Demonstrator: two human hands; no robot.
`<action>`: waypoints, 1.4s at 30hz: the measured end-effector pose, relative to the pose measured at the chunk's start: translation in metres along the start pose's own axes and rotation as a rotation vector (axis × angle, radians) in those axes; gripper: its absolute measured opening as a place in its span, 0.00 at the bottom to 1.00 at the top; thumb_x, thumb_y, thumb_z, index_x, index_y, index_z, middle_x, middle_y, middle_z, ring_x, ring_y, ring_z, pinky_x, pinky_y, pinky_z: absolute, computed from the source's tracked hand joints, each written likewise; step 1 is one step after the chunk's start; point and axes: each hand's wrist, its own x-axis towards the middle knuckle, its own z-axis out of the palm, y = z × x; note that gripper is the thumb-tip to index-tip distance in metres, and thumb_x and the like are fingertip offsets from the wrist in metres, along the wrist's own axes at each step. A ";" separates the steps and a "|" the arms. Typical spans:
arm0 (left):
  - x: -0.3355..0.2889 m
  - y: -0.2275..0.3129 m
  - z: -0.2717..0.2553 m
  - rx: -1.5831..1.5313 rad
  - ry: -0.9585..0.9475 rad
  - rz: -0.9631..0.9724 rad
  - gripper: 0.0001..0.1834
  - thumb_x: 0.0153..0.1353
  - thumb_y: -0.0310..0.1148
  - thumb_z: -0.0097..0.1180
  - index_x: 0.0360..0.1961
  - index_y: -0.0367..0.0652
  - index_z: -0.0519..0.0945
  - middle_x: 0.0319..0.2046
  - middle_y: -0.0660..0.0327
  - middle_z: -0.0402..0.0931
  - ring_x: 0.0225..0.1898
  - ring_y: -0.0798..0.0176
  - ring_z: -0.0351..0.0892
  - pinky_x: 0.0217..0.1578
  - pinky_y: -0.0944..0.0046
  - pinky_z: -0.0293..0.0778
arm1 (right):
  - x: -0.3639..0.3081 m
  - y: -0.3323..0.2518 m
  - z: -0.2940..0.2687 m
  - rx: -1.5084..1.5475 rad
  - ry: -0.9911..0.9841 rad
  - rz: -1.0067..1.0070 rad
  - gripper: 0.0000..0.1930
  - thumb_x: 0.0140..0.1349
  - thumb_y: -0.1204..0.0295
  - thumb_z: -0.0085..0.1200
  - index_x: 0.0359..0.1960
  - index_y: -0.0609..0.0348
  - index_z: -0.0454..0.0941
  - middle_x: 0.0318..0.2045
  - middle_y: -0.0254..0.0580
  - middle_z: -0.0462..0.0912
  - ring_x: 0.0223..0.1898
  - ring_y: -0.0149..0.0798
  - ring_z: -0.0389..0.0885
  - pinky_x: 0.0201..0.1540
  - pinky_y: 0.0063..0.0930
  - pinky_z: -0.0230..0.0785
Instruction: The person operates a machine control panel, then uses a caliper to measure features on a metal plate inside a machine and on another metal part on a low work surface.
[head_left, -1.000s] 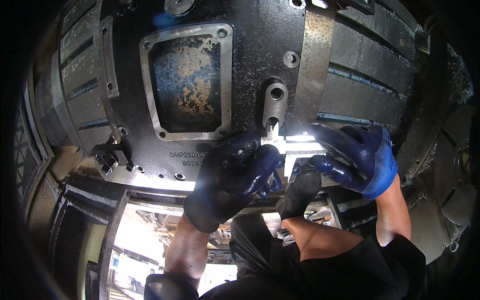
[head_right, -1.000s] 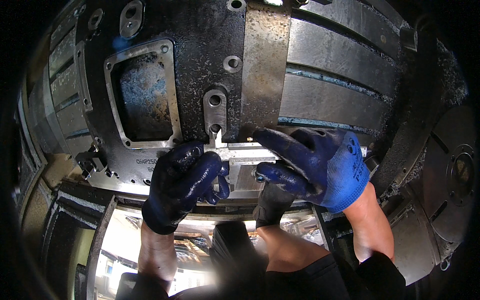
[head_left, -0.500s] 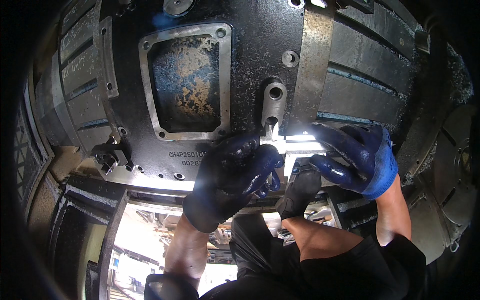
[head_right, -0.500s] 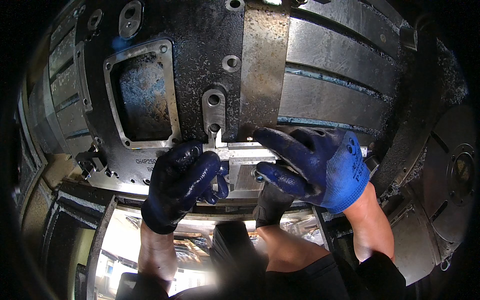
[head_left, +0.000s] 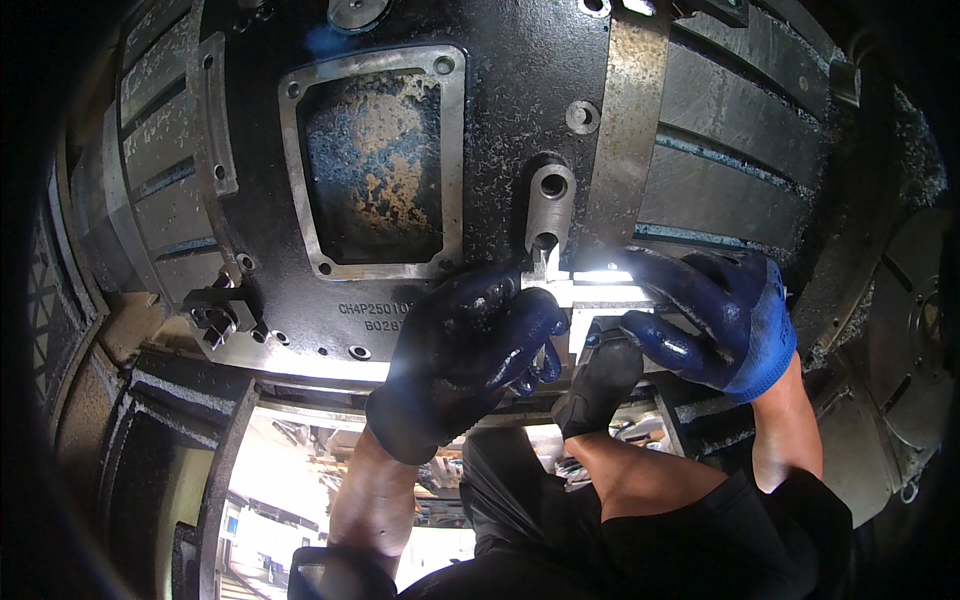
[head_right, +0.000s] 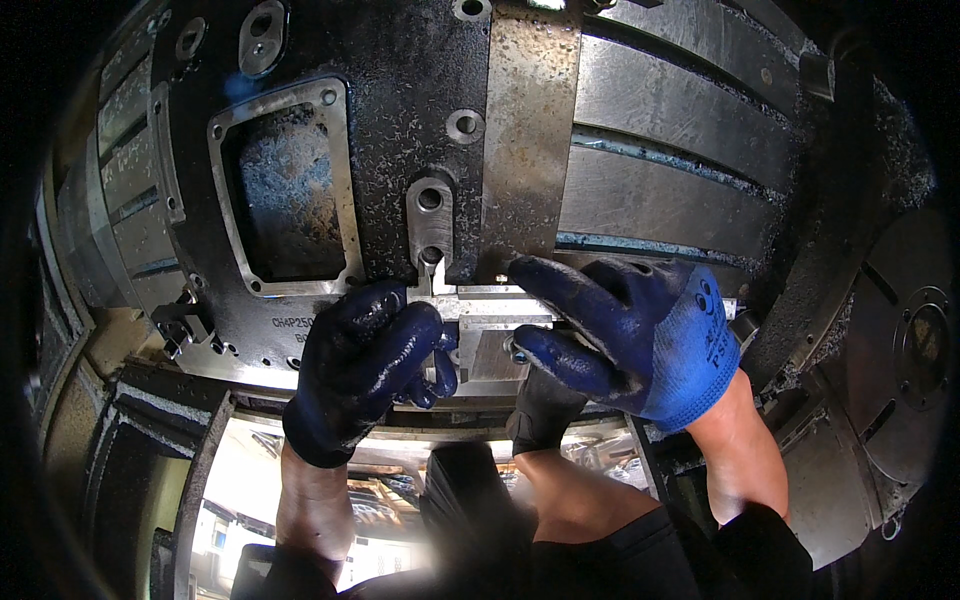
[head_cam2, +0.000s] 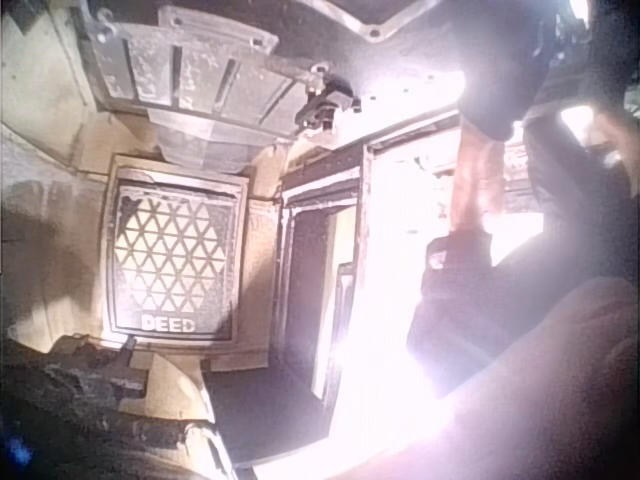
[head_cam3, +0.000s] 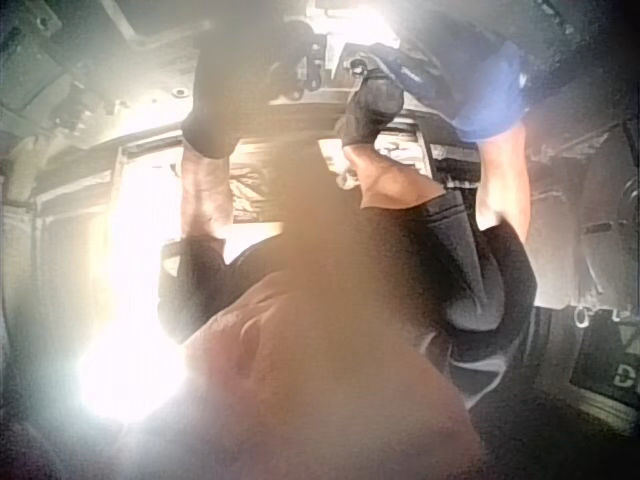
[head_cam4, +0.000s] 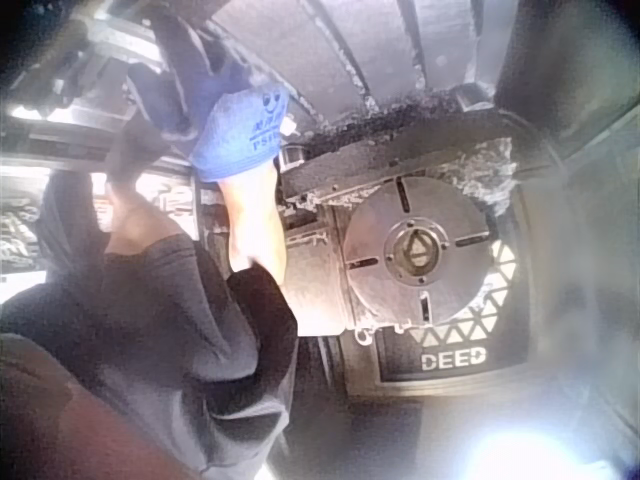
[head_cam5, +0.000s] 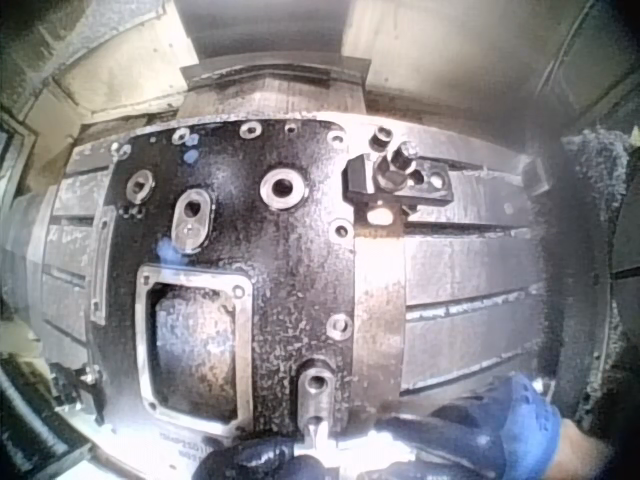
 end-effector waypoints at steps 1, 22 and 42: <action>0.000 -0.004 -0.003 -0.021 -0.025 0.033 0.35 0.65 0.16 0.57 0.73 0.34 0.61 0.61 0.38 0.75 0.66 0.46 0.76 0.64 0.52 0.77 | -0.001 -0.001 0.000 -0.004 0.002 0.004 0.28 0.55 0.66 0.70 0.60 0.53 0.82 0.30 0.48 0.87 0.28 0.49 0.87 0.32 0.37 0.76; 0.006 0.002 0.013 0.079 0.149 -0.005 0.21 0.70 0.23 0.60 0.62 0.40 0.74 0.46 0.47 0.85 0.44 0.57 0.87 0.39 0.62 0.84 | -0.001 0.004 0.001 0.039 -0.016 -0.008 0.28 0.54 0.67 0.70 0.59 0.57 0.82 0.36 0.51 0.88 0.33 0.51 0.88 0.37 0.39 0.78; 0.009 0.007 0.012 0.071 0.139 -0.077 0.22 0.70 0.25 0.60 0.64 0.39 0.73 0.48 0.46 0.85 0.45 0.55 0.88 0.41 0.59 0.87 | 0.000 0.005 0.002 0.013 -0.011 -0.021 0.28 0.55 0.66 0.70 0.60 0.56 0.82 0.35 0.50 0.89 0.30 0.48 0.88 0.34 0.38 0.78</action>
